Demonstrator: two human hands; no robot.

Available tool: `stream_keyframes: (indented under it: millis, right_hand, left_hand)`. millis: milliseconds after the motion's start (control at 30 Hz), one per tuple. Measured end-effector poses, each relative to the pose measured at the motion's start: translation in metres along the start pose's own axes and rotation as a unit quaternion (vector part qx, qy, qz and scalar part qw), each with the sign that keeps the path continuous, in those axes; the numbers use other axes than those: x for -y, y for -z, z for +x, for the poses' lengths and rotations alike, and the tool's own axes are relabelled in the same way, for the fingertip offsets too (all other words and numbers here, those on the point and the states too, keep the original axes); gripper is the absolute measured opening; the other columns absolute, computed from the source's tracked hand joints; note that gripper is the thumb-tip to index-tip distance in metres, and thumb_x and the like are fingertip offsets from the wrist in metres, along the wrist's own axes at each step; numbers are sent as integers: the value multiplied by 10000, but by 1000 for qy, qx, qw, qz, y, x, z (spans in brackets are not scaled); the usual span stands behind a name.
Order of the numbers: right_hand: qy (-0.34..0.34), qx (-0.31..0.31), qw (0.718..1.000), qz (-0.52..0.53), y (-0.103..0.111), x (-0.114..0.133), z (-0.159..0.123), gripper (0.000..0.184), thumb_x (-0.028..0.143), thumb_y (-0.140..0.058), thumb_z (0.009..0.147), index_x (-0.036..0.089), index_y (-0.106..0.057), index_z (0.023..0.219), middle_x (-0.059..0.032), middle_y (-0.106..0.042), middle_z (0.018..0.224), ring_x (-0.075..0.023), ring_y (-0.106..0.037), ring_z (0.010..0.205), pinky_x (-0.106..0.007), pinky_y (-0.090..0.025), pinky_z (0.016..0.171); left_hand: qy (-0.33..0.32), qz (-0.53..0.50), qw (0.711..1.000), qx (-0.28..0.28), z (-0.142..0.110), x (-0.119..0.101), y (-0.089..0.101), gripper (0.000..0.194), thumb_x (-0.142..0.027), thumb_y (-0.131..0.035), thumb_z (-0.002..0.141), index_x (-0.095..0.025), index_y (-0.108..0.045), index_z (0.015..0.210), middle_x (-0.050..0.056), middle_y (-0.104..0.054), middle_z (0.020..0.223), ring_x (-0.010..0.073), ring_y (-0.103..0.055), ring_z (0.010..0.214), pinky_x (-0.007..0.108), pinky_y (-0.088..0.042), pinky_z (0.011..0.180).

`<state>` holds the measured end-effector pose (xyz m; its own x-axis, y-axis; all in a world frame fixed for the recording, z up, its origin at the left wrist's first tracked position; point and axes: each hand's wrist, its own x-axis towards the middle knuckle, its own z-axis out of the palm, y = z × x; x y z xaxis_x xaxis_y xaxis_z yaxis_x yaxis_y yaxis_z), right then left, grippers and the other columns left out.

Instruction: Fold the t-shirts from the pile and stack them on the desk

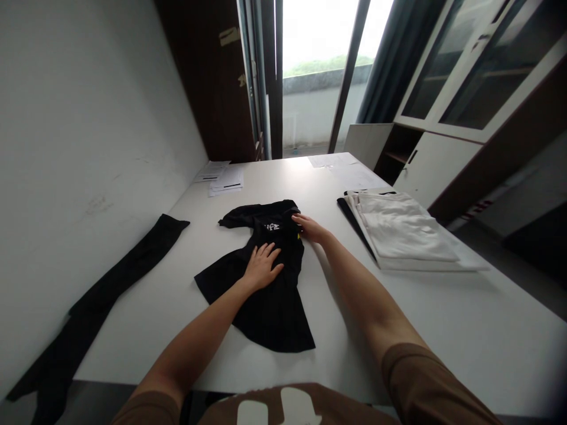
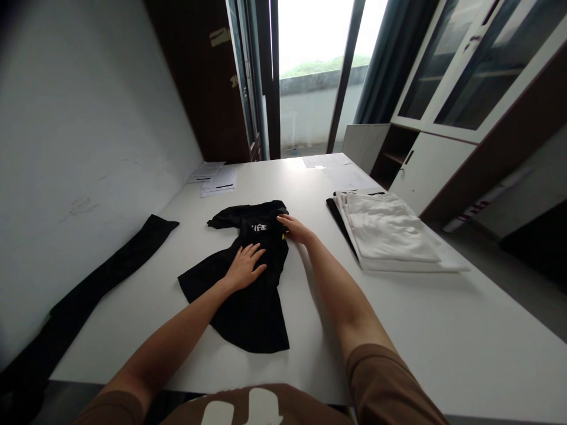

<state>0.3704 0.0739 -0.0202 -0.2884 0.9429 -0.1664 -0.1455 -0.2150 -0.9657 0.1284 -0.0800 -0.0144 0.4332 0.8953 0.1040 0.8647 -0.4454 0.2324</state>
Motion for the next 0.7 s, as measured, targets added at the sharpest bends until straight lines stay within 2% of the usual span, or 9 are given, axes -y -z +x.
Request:
stream_keyframes:
  millis: [133, 233, 300, 400, 467, 533, 600, 633, 700]
  right_hand:
    - [-42, 92, 995, -9, 1, 6, -5, 343, 436, -728, 929, 218, -629, 1174, -19, -694, 827, -131, -639, 561, -207, -504, 434]
    - [-68, 114, 990, -38, -3, 9, -7, 379, 457, -718, 944, 221, -591, 1212, -32, -727, 823, -152, -668, 534, -238, -547, 459]
    - [-83, 114, 987, -70, -6, 10, -6, 382, 479, -715, 946, 210, -588, 1185, -38, -735, 785, -140, -626, 459, -221, -495, 403]
    - [-91, 107, 982, -124, -10, 10, -4, 370, 530, -717, 933, 181, -616, 1000, -42, -714, 695, -106, -542, 378, -188, -377, 335]
    - [-87, 102, 978, -160, -12, 10, -3, 430, 584, -722, 910, 172, -613, 848, -47, -688, 649, -109, -553, 403, -190, -382, 354]
    - [-68, 99, 970, -209, -14, 11, -4, 489, 627, -709, 897, 170, -612, 752, -59, -673, 638, -133, -594, 470, -213, -433, 412]
    - [-17, 71, 953, -294, -20, 11, -5, 498, 633, -673, 914, 175, -633, 722, -56, -666, 648, -150, -611, 535, -237, -462, 483]
    - [23, 44, 936, -348, -23, 10, -5, 488, 621, -648, 931, 181, -646, 723, -49, -664, 660, -155, -614, 573, -245, -471, 528]
    - [106, -8, 882, -460, -33, 7, -5, 465, 591, -601, 961, 194, -671, 730, -42, -664, 710, -169, -629, 679, -261, -487, 642]
  left_hand:
    - [16, -7, 1000, -9, 3, 10, -2, 544, -517, -476, 1031, -262, -513, 1510, 87, -386, 1654, 321, -290, 1546, 595, -195, 1269]
    - [23, -8, 1000, -12, 5, 17, -2, 528, -503, -469, 1034, -266, -518, 1504, 87, -398, 1645, 319, -298, 1541, 585, -212, 1265]
    - [27, -7, 1000, -13, 6, 19, -1, 526, -502, -472, 1032, -269, -520, 1501, 87, -405, 1641, 318, -310, 1535, 574, -216, 1266]
    - [31, -2, 999, -9, 8, 21, 0, 537, -507, -474, 1030, -266, -512, 1509, 90, -400, 1643, 322, -316, 1532, 568, -220, 1266]
    - [34, 2, 999, -6, 10, 23, 0, 543, -511, -471, 1031, -268, -506, 1515, 88, -392, 1649, 321, -314, 1534, 563, -222, 1266]
    - [40, 4, 999, -4, 12, 28, 0, 548, -516, -468, 1031, -272, -500, 1521, 84, -379, 1657, 319, -303, 1541, 558, -219, 1268]
    - [48, 5, 999, -3, 14, 35, 0, 551, -517, -465, 1032, -276, -495, 1526, 82, -368, 1663, 315, -295, 1545, 556, -215, 1270]
    - [53, 6, 999, -4, 15, 39, 0, 553, -517, -464, 1032, -275, -493, 1528, 83, -365, 1665, 312, -292, 1547, 554, -211, 1271]
    - [63, 10, 998, -8, 17, 46, -1, 557, -517, -465, 1032, -270, -491, 1530, 86, -362, 1666, 309, -290, 1549, 551, -206, 1273]
